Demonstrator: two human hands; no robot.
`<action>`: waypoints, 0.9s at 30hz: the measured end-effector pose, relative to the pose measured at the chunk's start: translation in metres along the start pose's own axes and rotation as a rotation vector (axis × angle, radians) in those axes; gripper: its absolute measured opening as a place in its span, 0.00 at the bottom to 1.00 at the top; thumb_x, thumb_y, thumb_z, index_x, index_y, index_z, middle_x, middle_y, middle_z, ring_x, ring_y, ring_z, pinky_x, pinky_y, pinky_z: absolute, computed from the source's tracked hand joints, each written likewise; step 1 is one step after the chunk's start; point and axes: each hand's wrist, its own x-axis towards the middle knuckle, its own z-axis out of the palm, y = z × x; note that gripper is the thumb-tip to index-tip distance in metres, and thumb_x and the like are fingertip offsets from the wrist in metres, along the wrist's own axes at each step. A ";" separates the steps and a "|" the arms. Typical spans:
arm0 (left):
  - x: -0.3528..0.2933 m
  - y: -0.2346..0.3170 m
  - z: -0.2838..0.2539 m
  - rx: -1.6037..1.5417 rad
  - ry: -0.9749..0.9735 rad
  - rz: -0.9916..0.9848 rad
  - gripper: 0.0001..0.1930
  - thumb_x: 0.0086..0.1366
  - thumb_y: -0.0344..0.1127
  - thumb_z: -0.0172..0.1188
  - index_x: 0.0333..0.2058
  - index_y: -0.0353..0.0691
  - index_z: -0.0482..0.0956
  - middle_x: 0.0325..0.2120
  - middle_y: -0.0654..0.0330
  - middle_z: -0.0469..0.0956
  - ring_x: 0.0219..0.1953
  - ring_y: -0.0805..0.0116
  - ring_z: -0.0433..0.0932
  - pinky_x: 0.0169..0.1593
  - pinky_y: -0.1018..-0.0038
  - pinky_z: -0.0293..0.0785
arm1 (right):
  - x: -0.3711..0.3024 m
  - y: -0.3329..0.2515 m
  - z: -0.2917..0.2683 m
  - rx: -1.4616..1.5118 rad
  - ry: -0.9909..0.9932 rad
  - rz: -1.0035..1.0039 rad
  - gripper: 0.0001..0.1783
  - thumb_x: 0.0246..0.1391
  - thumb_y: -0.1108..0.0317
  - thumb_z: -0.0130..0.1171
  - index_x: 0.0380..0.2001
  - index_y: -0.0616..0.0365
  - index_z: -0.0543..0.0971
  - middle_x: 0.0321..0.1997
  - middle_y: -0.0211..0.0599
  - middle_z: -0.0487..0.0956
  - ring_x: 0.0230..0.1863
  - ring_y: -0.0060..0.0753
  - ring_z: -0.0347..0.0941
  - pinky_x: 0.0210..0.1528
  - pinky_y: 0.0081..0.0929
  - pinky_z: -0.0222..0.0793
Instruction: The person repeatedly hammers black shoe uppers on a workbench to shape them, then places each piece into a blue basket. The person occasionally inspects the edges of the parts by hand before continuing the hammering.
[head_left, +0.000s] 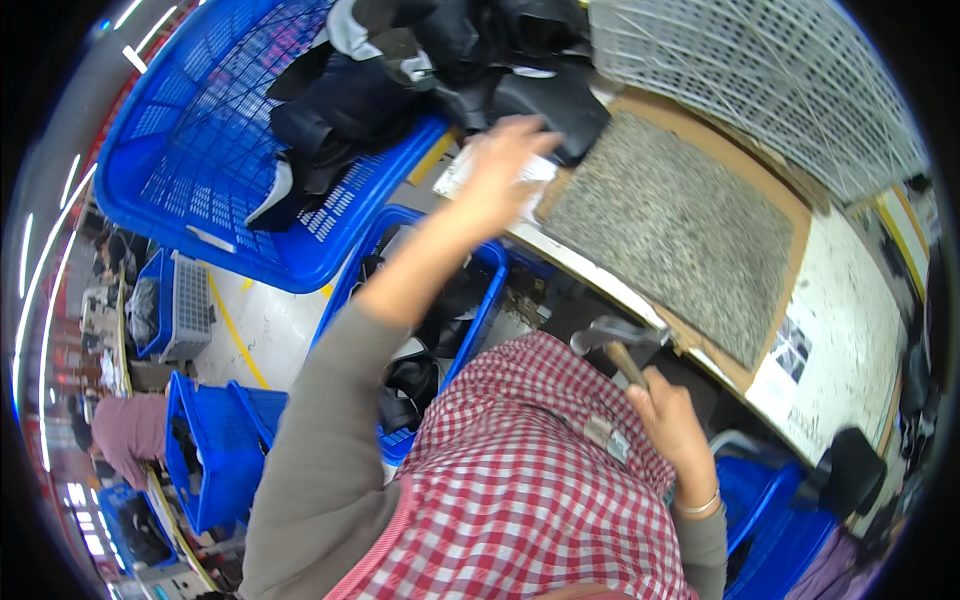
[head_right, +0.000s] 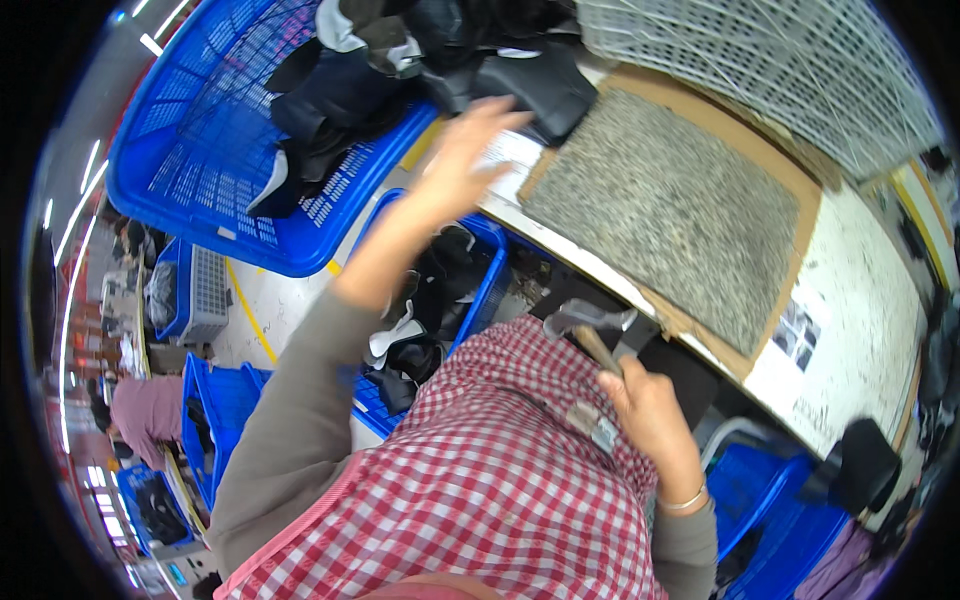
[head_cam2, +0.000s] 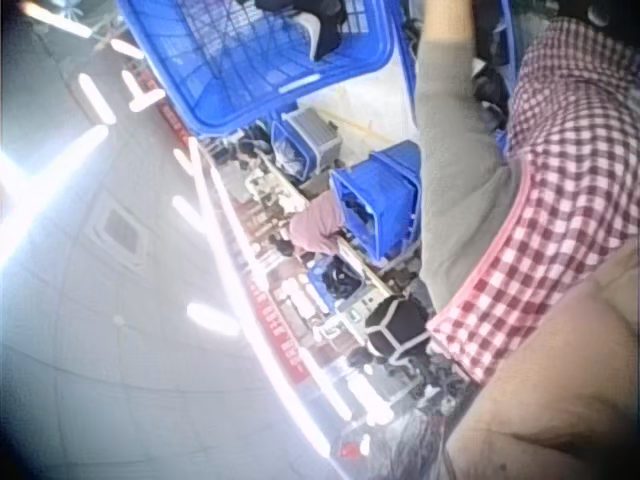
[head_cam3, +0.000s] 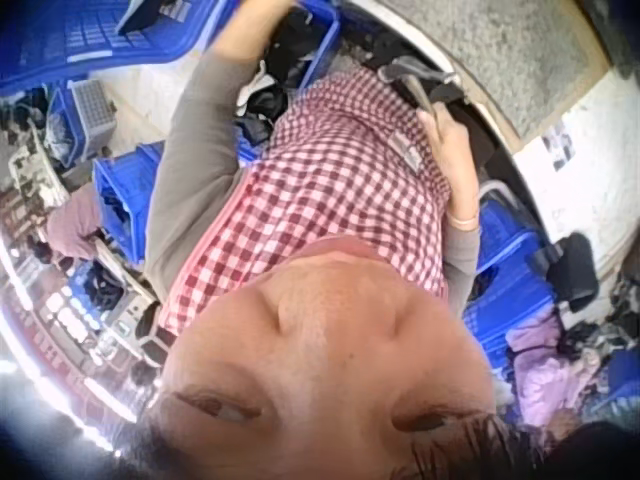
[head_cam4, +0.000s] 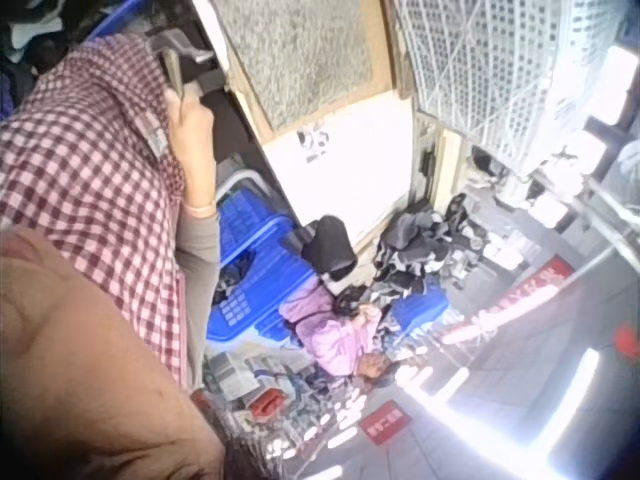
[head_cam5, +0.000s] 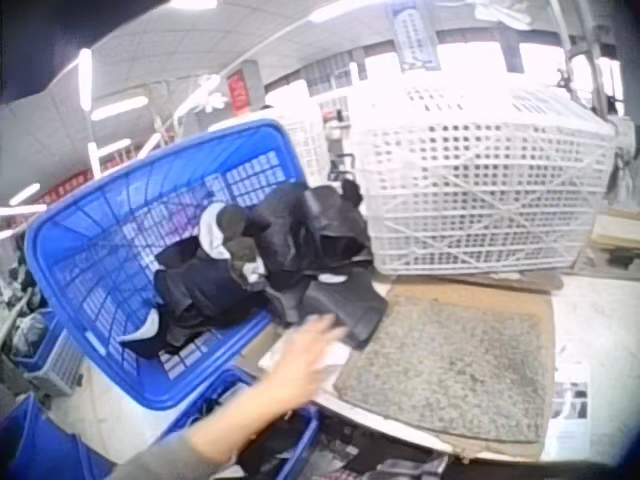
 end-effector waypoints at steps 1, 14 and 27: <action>0.034 0.011 0.043 0.004 -0.030 -0.026 0.37 0.58 0.35 0.73 0.67 0.51 0.71 0.72 0.46 0.59 0.76 0.42 0.51 0.73 0.40 0.50 | 0.001 -0.005 0.005 0.029 -0.011 -0.024 0.16 0.67 0.59 0.61 0.40 0.65 0.76 0.25 0.62 0.74 0.31 0.68 0.76 0.29 0.46 0.70; 0.061 -0.079 0.009 0.121 0.239 -0.059 0.10 0.63 0.27 0.51 0.42 0.40 0.79 0.37 0.46 0.84 0.38 0.36 0.83 0.40 0.46 0.79 | -0.040 0.036 -0.030 0.055 0.015 0.460 0.23 0.70 0.53 0.58 0.39 0.68 0.73 0.17 0.36 0.67 0.20 0.22 0.63 0.22 0.29 0.60; 0.028 -0.065 -0.106 0.483 0.126 -0.184 0.21 0.76 0.44 0.53 0.65 0.52 0.76 0.56 0.53 0.81 0.51 0.55 0.84 0.51 0.59 0.82 | -0.047 0.014 -0.006 0.097 -0.092 0.329 0.20 0.67 0.54 0.61 0.49 0.60 0.78 0.31 0.56 0.80 0.33 0.55 0.81 0.36 0.43 0.73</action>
